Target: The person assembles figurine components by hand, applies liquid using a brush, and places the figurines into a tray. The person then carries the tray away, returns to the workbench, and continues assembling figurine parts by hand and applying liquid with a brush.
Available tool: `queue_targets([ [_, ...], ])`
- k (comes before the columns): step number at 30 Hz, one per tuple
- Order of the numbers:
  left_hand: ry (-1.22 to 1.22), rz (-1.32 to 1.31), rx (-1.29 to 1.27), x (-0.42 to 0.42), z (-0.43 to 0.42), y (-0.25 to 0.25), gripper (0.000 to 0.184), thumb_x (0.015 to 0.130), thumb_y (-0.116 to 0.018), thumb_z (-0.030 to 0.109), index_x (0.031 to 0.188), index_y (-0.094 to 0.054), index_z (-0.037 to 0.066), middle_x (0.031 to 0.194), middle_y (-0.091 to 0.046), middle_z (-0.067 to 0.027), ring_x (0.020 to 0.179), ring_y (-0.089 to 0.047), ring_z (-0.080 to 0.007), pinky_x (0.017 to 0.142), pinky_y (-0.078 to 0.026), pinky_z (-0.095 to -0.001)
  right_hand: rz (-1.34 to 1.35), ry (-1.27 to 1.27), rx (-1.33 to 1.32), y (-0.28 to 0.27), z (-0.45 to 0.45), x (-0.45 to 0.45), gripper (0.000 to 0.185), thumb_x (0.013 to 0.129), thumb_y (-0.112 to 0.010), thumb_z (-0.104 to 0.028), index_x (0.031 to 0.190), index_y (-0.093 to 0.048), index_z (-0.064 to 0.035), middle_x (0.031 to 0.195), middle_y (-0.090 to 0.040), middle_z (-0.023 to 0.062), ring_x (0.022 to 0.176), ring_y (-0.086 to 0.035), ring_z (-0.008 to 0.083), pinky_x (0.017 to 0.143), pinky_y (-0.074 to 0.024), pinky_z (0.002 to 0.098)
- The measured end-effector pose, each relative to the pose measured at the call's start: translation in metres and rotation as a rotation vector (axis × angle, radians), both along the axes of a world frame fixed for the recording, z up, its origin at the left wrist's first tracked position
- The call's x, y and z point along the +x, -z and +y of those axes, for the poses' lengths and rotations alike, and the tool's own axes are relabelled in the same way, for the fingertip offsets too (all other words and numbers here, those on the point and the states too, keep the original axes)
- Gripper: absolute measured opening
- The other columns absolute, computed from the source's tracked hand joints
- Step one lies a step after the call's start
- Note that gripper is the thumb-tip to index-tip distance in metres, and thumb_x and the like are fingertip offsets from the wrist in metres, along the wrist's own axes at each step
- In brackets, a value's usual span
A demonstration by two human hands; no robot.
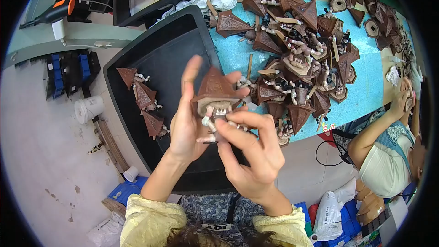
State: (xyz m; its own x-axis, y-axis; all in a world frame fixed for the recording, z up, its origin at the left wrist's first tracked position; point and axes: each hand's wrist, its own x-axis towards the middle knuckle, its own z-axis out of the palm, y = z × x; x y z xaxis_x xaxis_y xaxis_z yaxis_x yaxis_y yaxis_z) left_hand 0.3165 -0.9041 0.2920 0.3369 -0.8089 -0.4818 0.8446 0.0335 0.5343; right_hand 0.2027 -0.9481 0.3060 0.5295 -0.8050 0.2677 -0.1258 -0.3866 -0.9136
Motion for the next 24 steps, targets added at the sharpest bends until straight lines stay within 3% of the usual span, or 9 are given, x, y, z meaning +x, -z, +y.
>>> queue_targets([
  [5, 0.239, -0.12, -0.075, 0.014, 0.008, -0.002, 0.048, 0.099, -0.029, 0.045, 0.133, -0.031, 0.012, 0.121, -0.054, -0.0206, 0.106, -0.061, -0.0417, 0.089, -0.053, -0.0494, -0.042, 0.031, 0.004, 0.006, 0.011, -0.004, 0.041, 0.063, -0.071, 0.014, 0.102, -0.062, 0.004, 0.1, -0.061, 0.0169, 0.078, -0.061, 0.0297, 0.064, -0.0505, 0.0342],
  [8, 0.193, -0.016, -0.18, 0.01, 0.01, 0.003, 0.038, 0.092, -0.05, 0.029, 0.122, -0.035, 0.011, 0.119, -0.054, -0.0195, 0.107, -0.057, -0.0494, 0.088, -0.053, -0.0513, -0.081, 0.054, 0.052, 0.006, 0.016, -0.007, 0.052, 0.065, -0.078, 0.012, 0.105, -0.048, 0.0001, 0.101, -0.063, 0.0189, 0.089, -0.062, 0.0258, 0.074, -0.0513, 0.0323],
  [12, 0.187, -0.062, -0.077, 0.007, 0.016, 0.0, 0.038, 0.089, -0.051, 0.018, 0.122, -0.034, 0.01, 0.118, -0.054, -0.019, 0.108, -0.057, -0.0492, 0.09, -0.051, -0.0521, -0.15, 0.038, 0.084, 0.012, 0.023, -0.008, 0.054, 0.065, -0.077, 0.013, 0.107, -0.045, 0.0, 0.102, -0.062, 0.0203, 0.09, -0.062, 0.0265, 0.074, -0.0513, 0.0327],
  [15, 0.166, -0.028, 0.017, 0.009, 0.029, -0.002, 0.037, 0.087, -0.049, 0.01, 0.12, -0.034, 0.008, 0.113, -0.055, -0.0161, 0.102, -0.063, -0.037, 0.088, -0.052, -0.0444, -0.156, -0.011, 0.116, 0.011, 0.03, -0.009, 0.056, 0.064, -0.077, 0.014, 0.108, -0.044, 0.0003, 0.104, -0.061, 0.0218, 0.092, -0.062, 0.0281, 0.076, -0.0514, 0.0343],
  [18, 0.307, -0.489, 0.41, 0.006, 0.071, -0.01, 0.028, 0.09, -0.05, 0.012, 0.115, -0.039, 0.006, 0.106, -0.056, -0.01, 0.079, -0.06, -0.0136, 0.073, -0.049, -0.0275, -0.007, -0.142, 0.22, 0.005, 0.042, -0.019, 0.061, 0.062, -0.08, 0.009, 0.112, -0.046, 0.0018, 0.11, -0.06, 0.0232, 0.098, -0.061, 0.0317, 0.084, -0.0503, 0.0373],
  [19, 0.481, -0.53, 0.639, 0.009, 0.085, -0.024, 0.029, 0.091, -0.054, 0.019, 0.114, -0.041, 0.008, 0.105, -0.055, -0.0117, 0.079, -0.064, -0.0209, 0.071, -0.051, -0.0344, 0.15, -0.16, 0.176, 0.0, 0.041, -0.022, 0.052, 0.064, -0.08, 0.004, 0.108, -0.053, 0.0017, 0.113, -0.06, 0.0212, 0.099, -0.061, 0.0314, 0.086, -0.0493, 0.0376],
  [21, 0.88, -1.074, 0.913, 0.005, 0.122, -0.026, 0.033, 0.09, -0.059, 0.024, 0.116, -0.042, 0.013, 0.103, -0.051, -0.0153, 0.078, -0.065, -0.0312, 0.071, -0.052, -0.044, 0.273, -0.132, 0.207, 0.012, 0.048, -0.034, 0.038, 0.067, -0.078, 0.003, 0.1, -0.059, 0.0016, 0.112, -0.06, 0.0195, 0.097, -0.06, 0.0323, 0.082, -0.0504, 0.0393],
  [22, 0.995, -1.091, 1.092, 0.004, 0.132, -0.025, 0.038, 0.086, -0.064, 0.026, 0.118, -0.044, 0.017, 0.104, -0.045, -0.0192, 0.08, -0.063, -0.0409, 0.072, -0.051, -0.0501, 0.298, -0.086, 0.242, 0.014, 0.047, -0.035, 0.031, 0.068, -0.077, 0.004, 0.095, -0.061, 0.0025, 0.112, -0.06, 0.0197, 0.096, -0.06, 0.0321, 0.082, -0.0504, 0.0388],
  [24, 0.987, -1.251, 1.24, 0.003, 0.161, -0.001, 0.043, 0.085, -0.066, 0.022, 0.121, -0.043, 0.016, 0.108, -0.039, -0.0218, 0.092, -0.057, -0.0452, 0.077, -0.05, -0.0484, 0.305, -0.088, 0.199, 0.018, 0.041, -0.032, 0.028, 0.07, -0.074, 0.006, 0.095, -0.06, 0.0036, 0.109, -0.061, 0.0196, 0.095, -0.061, 0.0327, 0.082, -0.05, 0.0382],
])
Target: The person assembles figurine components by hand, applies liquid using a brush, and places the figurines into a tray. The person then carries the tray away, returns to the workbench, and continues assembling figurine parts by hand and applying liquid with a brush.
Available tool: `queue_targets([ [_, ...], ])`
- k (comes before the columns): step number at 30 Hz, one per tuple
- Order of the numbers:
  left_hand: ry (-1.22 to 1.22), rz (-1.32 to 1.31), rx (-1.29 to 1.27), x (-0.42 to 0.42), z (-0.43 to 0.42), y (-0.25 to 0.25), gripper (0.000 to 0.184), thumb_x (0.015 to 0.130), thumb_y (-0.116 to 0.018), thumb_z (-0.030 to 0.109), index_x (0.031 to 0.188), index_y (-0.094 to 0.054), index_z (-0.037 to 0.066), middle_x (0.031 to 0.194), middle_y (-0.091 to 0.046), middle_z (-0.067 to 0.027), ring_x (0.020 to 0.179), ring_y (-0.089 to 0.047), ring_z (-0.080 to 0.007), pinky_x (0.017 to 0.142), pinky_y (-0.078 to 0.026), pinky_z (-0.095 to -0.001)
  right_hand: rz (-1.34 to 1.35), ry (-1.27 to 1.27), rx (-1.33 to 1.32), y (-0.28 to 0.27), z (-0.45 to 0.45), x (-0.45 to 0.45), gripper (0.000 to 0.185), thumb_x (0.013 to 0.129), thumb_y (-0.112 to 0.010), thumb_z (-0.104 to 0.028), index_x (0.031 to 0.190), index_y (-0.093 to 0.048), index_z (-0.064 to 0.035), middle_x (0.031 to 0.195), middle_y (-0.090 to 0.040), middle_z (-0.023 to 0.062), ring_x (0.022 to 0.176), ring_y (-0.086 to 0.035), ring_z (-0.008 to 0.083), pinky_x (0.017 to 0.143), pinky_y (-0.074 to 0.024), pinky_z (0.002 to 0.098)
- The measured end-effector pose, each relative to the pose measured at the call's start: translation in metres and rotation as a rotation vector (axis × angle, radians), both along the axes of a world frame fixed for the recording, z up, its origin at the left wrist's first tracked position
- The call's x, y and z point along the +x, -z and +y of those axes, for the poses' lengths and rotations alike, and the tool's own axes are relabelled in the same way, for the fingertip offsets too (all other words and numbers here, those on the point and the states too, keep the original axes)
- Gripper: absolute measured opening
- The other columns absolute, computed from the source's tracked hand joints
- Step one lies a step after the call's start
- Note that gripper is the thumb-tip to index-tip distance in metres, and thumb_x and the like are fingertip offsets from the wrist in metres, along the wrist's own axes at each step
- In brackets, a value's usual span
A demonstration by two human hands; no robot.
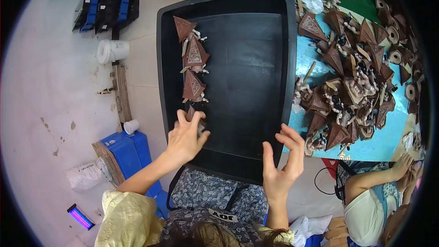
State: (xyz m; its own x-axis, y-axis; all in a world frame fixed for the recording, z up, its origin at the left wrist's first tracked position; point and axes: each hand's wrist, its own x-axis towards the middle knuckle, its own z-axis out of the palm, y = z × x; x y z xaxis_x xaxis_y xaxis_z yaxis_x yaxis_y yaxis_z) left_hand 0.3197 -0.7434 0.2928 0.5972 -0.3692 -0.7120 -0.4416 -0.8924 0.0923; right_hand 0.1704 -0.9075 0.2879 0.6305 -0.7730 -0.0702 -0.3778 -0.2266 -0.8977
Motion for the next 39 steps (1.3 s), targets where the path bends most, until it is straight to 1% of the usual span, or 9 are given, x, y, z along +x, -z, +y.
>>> queue_targets([
  [8, 0.033, -0.126, -0.268, -0.003, 0.006, 0.015, 0.072, 0.076, -0.073, 0.006, 0.138, -0.04, 0.017, 0.139, -0.024, -0.0261, 0.12, -0.037, -0.0469, 0.1, -0.036, -0.0488, 0.11, 0.175, -0.244, 0.016, -0.058, 0.015, 0.04, 0.073, -0.067, 0.011, 0.111, -0.058, 0.0022, 0.113, -0.058, 0.018, 0.103, -0.057, 0.0333, 0.085, -0.0474, 0.0377],
  [14, 0.055, -0.108, -0.453, -0.008, -0.017, -0.015, 0.065, 0.077, -0.073, 0.008, 0.135, -0.044, 0.007, 0.144, -0.027, -0.02, 0.118, -0.044, -0.0365, 0.099, -0.04, -0.0435, 0.492, -0.381, -0.759, 0.033, -0.084, 0.047, 0.05, 0.072, -0.056, 0.001, 0.122, -0.053, 0.0025, 0.116, -0.057, 0.0118, 0.107, -0.05, 0.0261, 0.09, -0.0375, 0.0374],
  [20, 0.053, 0.096, -0.747, -0.012, -0.054, -0.011, 0.047, 0.078, -0.07, 0.008, 0.122, -0.054, 0.003, 0.138, -0.04, -0.017, 0.112, -0.053, -0.0288, 0.086, -0.048, -0.0369, 0.623, -0.59, -0.786, 0.037, -0.102, 0.045, 0.022, 0.066, -0.063, 0.0, 0.087, -0.057, -0.0028, 0.086, -0.056, 0.008, 0.086, -0.053, 0.023, 0.078, -0.0377, 0.0355],
  [24, -0.181, 0.362, -0.929, -0.016, -0.078, -0.005, 0.035, 0.084, -0.065, 0.004, 0.117, -0.056, -0.001, 0.119, -0.055, -0.0178, 0.1, -0.062, -0.0236, 0.076, -0.054, -0.0328, 0.286, -0.321, -0.556, -0.005, -0.117, 0.012, 0.023, 0.063, -0.063, 0.004, 0.082, -0.055, -0.0034, 0.084, -0.058, 0.0112, 0.08, -0.056, 0.0296, 0.067, -0.0452, 0.0354],
  [27, -0.679, 1.013, -0.842, -0.015, -0.104, -0.003, 0.04, 0.097, -0.052, 0.026, 0.126, -0.049, -0.002, 0.117, -0.059, -0.0182, 0.1, -0.063, -0.022, 0.079, -0.054, -0.032, -0.012, -0.183, -0.478, -0.029, -0.112, -0.017, 0.025, 0.062, -0.068, 0.011, 0.081, -0.058, -0.0018, 0.091, -0.063, 0.013, 0.074, -0.061, 0.0243, 0.063, -0.0478, 0.0342],
  [29, -1.039, 1.54, -0.836, -0.02, -0.124, 0.007, 0.051, 0.102, -0.034, 0.042, 0.135, -0.04, 0.003, 0.125, -0.055, -0.0199, 0.115, -0.055, -0.0245, 0.098, -0.045, -0.0396, -0.166, -0.229, -0.439, -0.03, -0.095, -0.028, 0.022, 0.064, -0.069, 0.009, 0.081, -0.059, -0.0013, 0.09, -0.063, 0.016, 0.08, -0.063, 0.0277, 0.066, -0.0495, 0.0366],
  [33, -1.017, 1.522, -0.999, -0.031, -0.15, 0.001, 0.05, 0.103, -0.032, 0.039, 0.137, -0.037, 0.003, 0.13, -0.051, -0.0242, 0.123, -0.05, -0.0304, 0.102, -0.042, -0.0415, -0.225, -0.303, -0.434, -0.016, -0.064, -0.022, 0.022, 0.071, -0.065, 0.01, 0.09, -0.058, 0.0024, 0.099, -0.063, 0.0192, 0.092, -0.063, 0.0287, 0.075, -0.0516, 0.038],
  [35, -0.976, 1.32, -1.138, -0.032, -0.15, 0.005, 0.043, 0.103, -0.033, 0.036, 0.131, -0.042, 0.004, 0.13, -0.052, -0.0242, 0.122, -0.051, -0.0302, 0.102, -0.042, -0.0413, -0.489, 0.442, 0.23, -0.011, -0.038, -0.015, 0.034, 0.076, -0.065, 0.01, 0.108, -0.056, 0.0039, 0.105, -0.062, 0.0202, 0.096, -0.064, 0.029, 0.079, -0.0547, 0.0328],
  [39, -1.03, 1.264, -1.069, -0.036, -0.149, 0.01, 0.039, 0.103, -0.033, 0.037, 0.123, -0.046, 0.006, 0.12, -0.058, -0.0221, 0.114, -0.057, -0.0295, 0.097, -0.047, -0.0419, -0.298, 0.228, 0.541, -0.016, -0.044, -0.024, 0.04, 0.077, -0.071, 0.006, 0.112, -0.053, 0.0053, 0.106, -0.063, 0.0185, 0.098, -0.064, 0.0215, 0.083, -0.0545, 0.0311],
])
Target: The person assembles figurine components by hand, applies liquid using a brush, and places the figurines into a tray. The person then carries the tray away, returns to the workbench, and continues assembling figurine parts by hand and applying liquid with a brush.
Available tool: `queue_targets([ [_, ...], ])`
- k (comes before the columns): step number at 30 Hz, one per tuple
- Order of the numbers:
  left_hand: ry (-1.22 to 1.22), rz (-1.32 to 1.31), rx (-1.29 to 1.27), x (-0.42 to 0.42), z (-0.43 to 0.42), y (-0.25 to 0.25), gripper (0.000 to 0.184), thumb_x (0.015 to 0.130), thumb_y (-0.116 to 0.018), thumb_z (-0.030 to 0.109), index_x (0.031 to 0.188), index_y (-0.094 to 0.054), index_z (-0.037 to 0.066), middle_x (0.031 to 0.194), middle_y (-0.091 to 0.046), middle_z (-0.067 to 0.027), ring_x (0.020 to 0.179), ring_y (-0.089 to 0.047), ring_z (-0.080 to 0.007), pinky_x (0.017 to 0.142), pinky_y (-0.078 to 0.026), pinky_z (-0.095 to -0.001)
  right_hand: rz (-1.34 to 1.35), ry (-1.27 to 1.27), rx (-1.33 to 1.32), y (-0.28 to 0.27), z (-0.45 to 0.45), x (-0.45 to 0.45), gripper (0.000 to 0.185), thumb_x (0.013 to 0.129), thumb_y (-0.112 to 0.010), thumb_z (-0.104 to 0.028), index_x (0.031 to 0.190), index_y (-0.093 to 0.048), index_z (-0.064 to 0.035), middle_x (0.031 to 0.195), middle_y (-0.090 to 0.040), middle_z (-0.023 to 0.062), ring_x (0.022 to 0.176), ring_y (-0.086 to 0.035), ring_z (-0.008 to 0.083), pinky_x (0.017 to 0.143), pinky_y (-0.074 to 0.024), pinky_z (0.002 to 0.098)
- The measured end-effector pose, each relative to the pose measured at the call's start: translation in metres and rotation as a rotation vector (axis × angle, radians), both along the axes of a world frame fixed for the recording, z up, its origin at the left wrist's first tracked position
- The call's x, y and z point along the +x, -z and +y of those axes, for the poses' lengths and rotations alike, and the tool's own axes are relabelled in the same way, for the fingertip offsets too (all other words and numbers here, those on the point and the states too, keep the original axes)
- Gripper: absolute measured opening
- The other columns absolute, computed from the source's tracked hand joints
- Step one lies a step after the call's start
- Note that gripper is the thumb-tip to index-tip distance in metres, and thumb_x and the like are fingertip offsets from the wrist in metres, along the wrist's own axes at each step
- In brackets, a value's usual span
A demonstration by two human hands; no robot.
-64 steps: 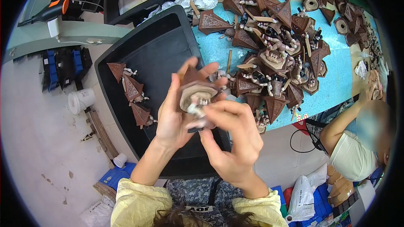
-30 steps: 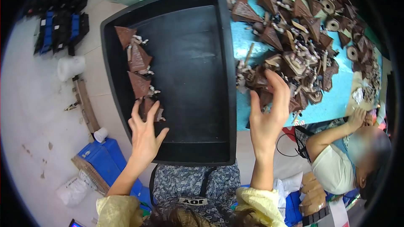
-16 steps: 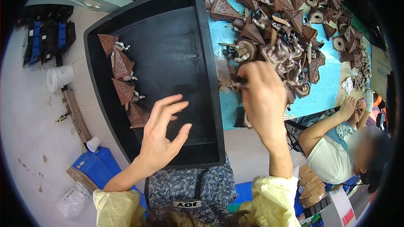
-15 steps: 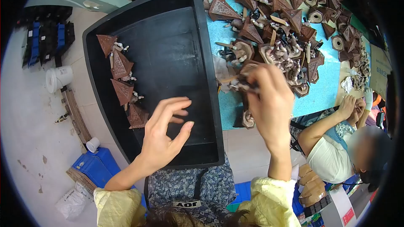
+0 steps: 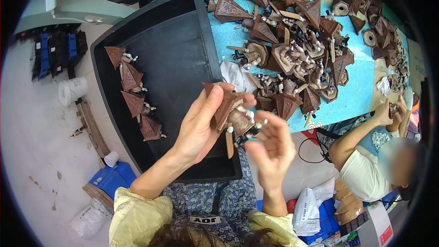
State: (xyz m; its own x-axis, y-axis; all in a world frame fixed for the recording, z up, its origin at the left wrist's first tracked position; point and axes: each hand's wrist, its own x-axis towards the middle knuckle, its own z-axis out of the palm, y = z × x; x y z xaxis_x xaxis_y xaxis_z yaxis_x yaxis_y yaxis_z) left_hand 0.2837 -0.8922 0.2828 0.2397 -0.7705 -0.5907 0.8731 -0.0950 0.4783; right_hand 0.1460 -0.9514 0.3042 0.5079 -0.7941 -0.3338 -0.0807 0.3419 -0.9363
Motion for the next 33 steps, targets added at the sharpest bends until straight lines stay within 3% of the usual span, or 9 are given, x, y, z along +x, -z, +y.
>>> queue_targets([
  [2, 0.022, -0.02, 0.066, -0.003, -0.002, -0.002, 0.04, 0.102, -0.034, 0.041, 0.118, -0.048, 0.007, 0.113, -0.061, -0.0191, 0.107, -0.061, -0.0285, 0.091, -0.051, -0.0416, 0.108, -0.019, -0.017, 0.0, 0.008, 0.011, 0.041, 0.073, -0.077, 0.001, 0.108, -0.056, 0.0054, 0.099, -0.065, 0.0163, 0.09, -0.066, 0.0208, 0.077, -0.0548, 0.031],
  [5, -0.008, 0.16, 0.255, 0.001, -0.003, -0.003, 0.045, 0.1, -0.036, 0.047, 0.106, -0.056, 0.006, 0.103, -0.064, -0.0141, 0.094, -0.064, -0.0266, 0.082, -0.055, -0.0405, 0.2, -0.129, -0.648, 0.003, 0.001, 0.019, 0.04, 0.066, -0.075, 0.006, 0.102, -0.059, 0.0044, 0.093, -0.064, 0.0172, 0.076, -0.064, 0.0284, 0.066, -0.0527, 0.0328],
  [8, -0.023, 0.3, 0.217, 0.007, -0.003, -0.009, 0.049, 0.1, -0.037, 0.049, 0.106, -0.054, 0.003, 0.107, -0.063, -0.0153, 0.098, -0.063, -0.0241, 0.075, -0.057, -0.0361, 0.201, -0.088, -0.506, -0.003, 0.005, 0.018, 0.04, 0.066, -0.078, 0.004, 0.102, -0.061, 0.0039, 0.095, -0.065, 0.016, 0.084, -0.064, 0.0264, 0.073, -0.0496, 0.0317],
  [12, -0.158, 0.456, 0.098, 0.003, 0.004, -0.005, 0.044, 0.1, -0.038, 0.045, 0.113, -0.054, 0.007, 0.11, -0.062, -0.0178, 0.11, -0.059, -0.0311, 0.092, -0.051, -0.0424, 0.134, -0.126, -0.658, -0.004, 0.011, 0.018, 0.041, 0.061, -0.078, 0.007, 0.099, -0.064, 0.0022, 0.098, -0.063, 0.0157, 0.082, -0.063, 0.0275, 0.07, -0.0491, 0.0324],
  [18, 0.22, -0.103, -0.059, 0.02, 0.012, -0.019, 0.056, 0.094, -0.041, 0.043, 0.139, -0.028, 0.013, 0.13, -0.046, -0.0301, 0.112, -0.054, -0.0504, 0.09, -0.051, -0.0545, 0.096, -0.073, -0.707, -0.004, 0.021, 0.017, 0.039, 0.065, -0.072, 0.011, 0.101, -0.061, 0.0027, 0.1, -0.062, 0.0156, 0.083, -0.062, 0.0295, 0.069, -0.0524, 0.0339],
  [19, 0.193, 0.027, -0.114, 0.02, 0.014, -0.023, 0.043, 0.093, -0.046, 0.02, 0.131, -0.03, 0.01, 0.126, -0.051, -0.0243, 0.116, -0.056, -0.0362, 0.094, -0.048, -0.0442, 0.05, -0.072, -0.689, -0.002, 0.023, 0.018, 0.044, 0.063, -0.073, 0.013, 0.103, -0.057, 0.002, 0.099, -0.062, 0.0159, 0.084, -0.062, 0.0283, 0.07, -0.0518, 0.0341],
  [23, 0.138, 0.012, 0.009, 0.017, 0.025, -0.018, 0.032, 0.089, -0.046, 0.004, 0.116, -0.032, 0.01, 0.118, -0.055, -0.0202, 0.104, -0.062, -0.0252, 0.085, -0.052, -0.0343, -0.002, -0.106, -0.669, 0.0, 0.031, 0.02, 0.052, 0.061, -0.073, 0.016, 0.103, -0.048, 0.0002, 0.099, -0.061, 0.018, 0.085, -0.062, 0.0279, 0.072, -0.0524, 0.0348],
  [31, 0.035, 0.018, -0.056, 0.011, 0.038, -0.016, 0.035, 0.087, -0.049, 0.004, 0.116, -0.031, 0.012, 0.118, -0.052, -0.0192, 0.101, -0.063, -0.0288, 0.086, -0.053, -0.0377, -0.033, -0.133, -0.665, 0.004, 0.046, 0.02, 0.049, 0.061, -0.074, 0.016, 0.098, -0.047, -0.001, 0.1, -0.061, 0.0176, 0.086, -0.063, 0.0286, 0.073, -0.0531, 0.035],
  [33, 0.018, 0.079, -0.112, 0.009, 0.038, -0.017, 0.038, 0.085, -0.051, 0.002, 0.115, -0.03, 0.013, 0.118, -0.05, -0.0188, 0.101, -0.063, -0.0308, 0.087, -0.053, -0.0395, -0.08, -0.073, -0.693, 0.007, 0.051, 0.021, 0.034, 0.067, -0.07, 0.014, 0.096, -0.055, 0.0022, 0.103, -0.061, 0.0168, 0.087, -0.063, 0.0304, 0.07, -0.0531, 0.0342],
])
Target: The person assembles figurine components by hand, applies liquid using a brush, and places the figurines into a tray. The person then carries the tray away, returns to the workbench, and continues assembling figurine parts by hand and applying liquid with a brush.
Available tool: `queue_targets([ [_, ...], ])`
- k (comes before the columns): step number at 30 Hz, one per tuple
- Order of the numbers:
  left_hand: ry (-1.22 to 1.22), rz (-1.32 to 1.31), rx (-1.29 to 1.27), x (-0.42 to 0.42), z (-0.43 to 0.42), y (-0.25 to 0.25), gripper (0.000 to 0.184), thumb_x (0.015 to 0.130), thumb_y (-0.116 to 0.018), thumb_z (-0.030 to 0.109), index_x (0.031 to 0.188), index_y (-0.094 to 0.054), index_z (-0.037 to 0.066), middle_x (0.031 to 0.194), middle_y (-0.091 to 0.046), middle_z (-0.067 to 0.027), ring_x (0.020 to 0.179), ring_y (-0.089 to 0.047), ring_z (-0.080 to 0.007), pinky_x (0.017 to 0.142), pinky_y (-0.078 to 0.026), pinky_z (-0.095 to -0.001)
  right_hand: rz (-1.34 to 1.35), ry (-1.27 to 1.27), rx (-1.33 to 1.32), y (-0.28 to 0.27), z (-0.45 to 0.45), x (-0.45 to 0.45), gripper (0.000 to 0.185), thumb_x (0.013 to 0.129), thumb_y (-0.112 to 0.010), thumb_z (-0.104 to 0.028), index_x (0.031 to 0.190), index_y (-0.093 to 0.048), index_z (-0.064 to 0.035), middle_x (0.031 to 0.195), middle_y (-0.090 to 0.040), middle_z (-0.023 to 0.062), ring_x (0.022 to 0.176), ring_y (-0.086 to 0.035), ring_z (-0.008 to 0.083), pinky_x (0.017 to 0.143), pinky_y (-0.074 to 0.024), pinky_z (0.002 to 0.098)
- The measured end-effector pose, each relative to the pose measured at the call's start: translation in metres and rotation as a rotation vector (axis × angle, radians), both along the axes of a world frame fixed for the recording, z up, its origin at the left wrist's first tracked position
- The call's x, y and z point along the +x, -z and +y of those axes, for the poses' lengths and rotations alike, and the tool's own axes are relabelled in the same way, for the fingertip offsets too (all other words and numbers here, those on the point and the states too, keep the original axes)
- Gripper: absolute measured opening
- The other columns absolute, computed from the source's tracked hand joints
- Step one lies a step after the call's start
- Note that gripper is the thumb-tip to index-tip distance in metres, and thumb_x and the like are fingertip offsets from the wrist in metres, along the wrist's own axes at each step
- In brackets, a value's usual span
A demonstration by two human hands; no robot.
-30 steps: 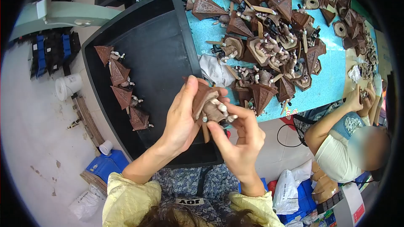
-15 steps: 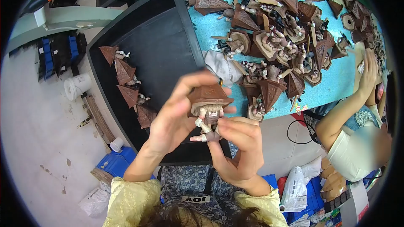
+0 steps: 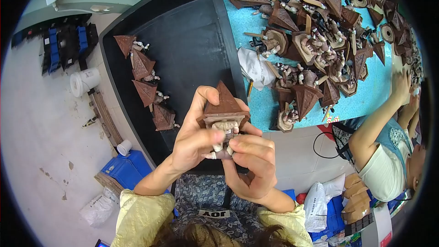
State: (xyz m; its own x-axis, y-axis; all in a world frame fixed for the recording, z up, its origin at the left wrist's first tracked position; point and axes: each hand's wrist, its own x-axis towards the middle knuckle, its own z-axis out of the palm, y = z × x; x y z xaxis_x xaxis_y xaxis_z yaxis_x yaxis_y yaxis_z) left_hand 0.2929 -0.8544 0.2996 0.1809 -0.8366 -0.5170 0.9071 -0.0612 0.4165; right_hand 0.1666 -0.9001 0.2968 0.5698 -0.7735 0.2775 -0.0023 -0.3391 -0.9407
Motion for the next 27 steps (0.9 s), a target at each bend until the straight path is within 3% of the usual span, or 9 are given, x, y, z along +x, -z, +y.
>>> queue_targets([
  [2, 0.001, -0.169, 0.015, -0.003, 0.002, 0.001, 0.051, 0.075, -0.064, 0.006, 0.116, -0.034, 0.016, 0.118, -0.048, -0.0231, 0.098, -0.062, -0.0369, 0.08, -0.057, -0.0431, 0.017, -0.003, 0.012, -0.001, 0.002, 0.0, 0.035, 0.067, -0.07, 0.015, 0.096, -0.056, 0.002, 0.103, -0.061, 0.0165, 0.087, -0.063, 0.0306, 0.071, -0.0529, 0.034],
  [5, -0.064, -0.186, 0.066, 0.002, 0.013, 0.006, 0.057, 0.073, -0.065, 0.001, 0.118, -0.034, 0.018, 0.119, -0.049, -0.0215, 0.097, -0.063, -0.0374, 0.079, -0.058, -0.0419, 0.078, -0.064, 0.057, -0.006, -0.007, -0.001, 0.038, 0.067, -0.071, 0.013, 0.1, -0.054, 0.0016, 0.104, -0.06, 0.0173, 0.09, -0.062, 0.0299, 0.075, -0.0517, 0.0333],
  [7, -0.127, -0.185, 0.097, 0.01, 0.019, 0.004, 0.053, 0.078, -0.055, -0.007, 0.118, -0.031, 0.018, 0.118, -0.048, -0.0154, 0.099, -0.061, -0.0276, 0.086, -0.056, -0.0499, 0.215, -0.052, 0.083, -0.013, -0.019, -0.009, 0.031, 0.074, -0.068, 0.009, 0.101, -0.056, 0.0032, 0.107, -0.06, 0.0188, 0.095, -0.061, 0.0293, 0.083, -0.0494, 0.0343],
  [9, -0.129, -0.275, 0.171, 0.018, 0.033, 0.008, 0.053, 0.078, -0.052, -0.008, 0.119, -0.031, 0.019, 0.118, -0.048, -0.0143, 0.097, -0.059, -0.025, 0.087, -0.055, -0.0536, 0.365, 0.19, 0.011, 0.01, -0.025, -0.02, 0.026, 0.073, -0.065, 0.012, 0.097, -0.06, 0.0031, 0.098, -0.062, 0.0166, 0.084, -0.064, 0.0297, 0.072, -0.052, 0.0346],
  [11, -0.116, -0.284, 0.202, 0.02, 0.04, 0.009, 0.053, 0.078, -0.051, -0.008, 0.119, -0.031, 0.019, 0.118, -0.047, -0.0138, 0.096, -0.059, -0.0244, 0.088, -0.054, -0.0529, 0.477, 0.208, 0.218, 0.025, -0.029, -0.02, 0.02, 0.078, -0.062, 0.012, 0.097, -0.059, 0.0038, 0.092, -0.062, 0.0164, 0.076, -0.064, 0.027, 0.066, -0.0523, 0.0348],
  [13, -0.082, -0.256, 0.213, 0.017, 0.044, 0.013, 0.054, 0.078, -0.051, -0.009, 0.119, -0.03, 0.019, 0.116, -0.048, -0.0137, 0.096, -0.059, -0.0239, 0.089, -0.054, -0.0511, 0.617, 0.076, 0.213, 0.05, -0.032, -0.014, 0.007, 0.086, -0.059, 0.003, 0.092, -0.056, 0.0054, 0.086, -0.062, 0.0207, 0.069, -0.064, 0.0352, 0.057, -0.0518, 0.0405],
  [18, -0.005, -0.256, 0.206, 0.007, 0.037, 0.013, 0.057, 0.078, -0.052, -0.012, 0.12, -0.028, 0.017, 0.121, -0.044, -0.0157, 0.1, -0.058, -0.0244, 0.089, -0.055, -0.0476, 1.047, -0.061, 0.09, 0.088, -0.052, 0.016, 0.018, 0.086, -0.061, -0.011, 0.084, -0.057, 0.0056, 0.072, -0.063, 0.0249, 0.066, -0.064, 0.042, 0.058, -0.0515, 0.0471],
  [24, -0.001, -0.238, 0.196, 0.009, 0.035, 0.019, 0.055, 0.079, -0.054, -0.01, 0.12, -0.028, 0.016, 0.121, -0.044, -0.0158, 0.101, -0.059, -0.0246, 0.089, -0.055, -0.047, 1.007, -0.038, 0.257, 0.038, -0.065, 0.006, 0.025, 0.079, -0.067, -0.018, 0.068, -0.059, 0.0036, 0.061, -0.059, 0.0252, 0.063, -0.062, 0.0424, 0.059, -0.0493, 0.0486],
  [27, -0.012, -0.227, 0.187, 0.009, 0.029, 0.02, 0.054, 0.08, -0.055, -0.009, 0.12, -0.028, 0.015, 0.122, -0.045, -0.0156, 0.102, -0.059, -0.0244, 0.09, -0.054, -0.0476, 0.968, -0.144, 0.277, -0.012, -0.074, -0.02, 0.017, 0.076, -0.07, -0.014, 0.069, -0.06, -0.0009, 0.053, -0.056, 0.0177, 0.05, -0.059, 0.0346, 0.049, -0.0452, 0.0404],
])
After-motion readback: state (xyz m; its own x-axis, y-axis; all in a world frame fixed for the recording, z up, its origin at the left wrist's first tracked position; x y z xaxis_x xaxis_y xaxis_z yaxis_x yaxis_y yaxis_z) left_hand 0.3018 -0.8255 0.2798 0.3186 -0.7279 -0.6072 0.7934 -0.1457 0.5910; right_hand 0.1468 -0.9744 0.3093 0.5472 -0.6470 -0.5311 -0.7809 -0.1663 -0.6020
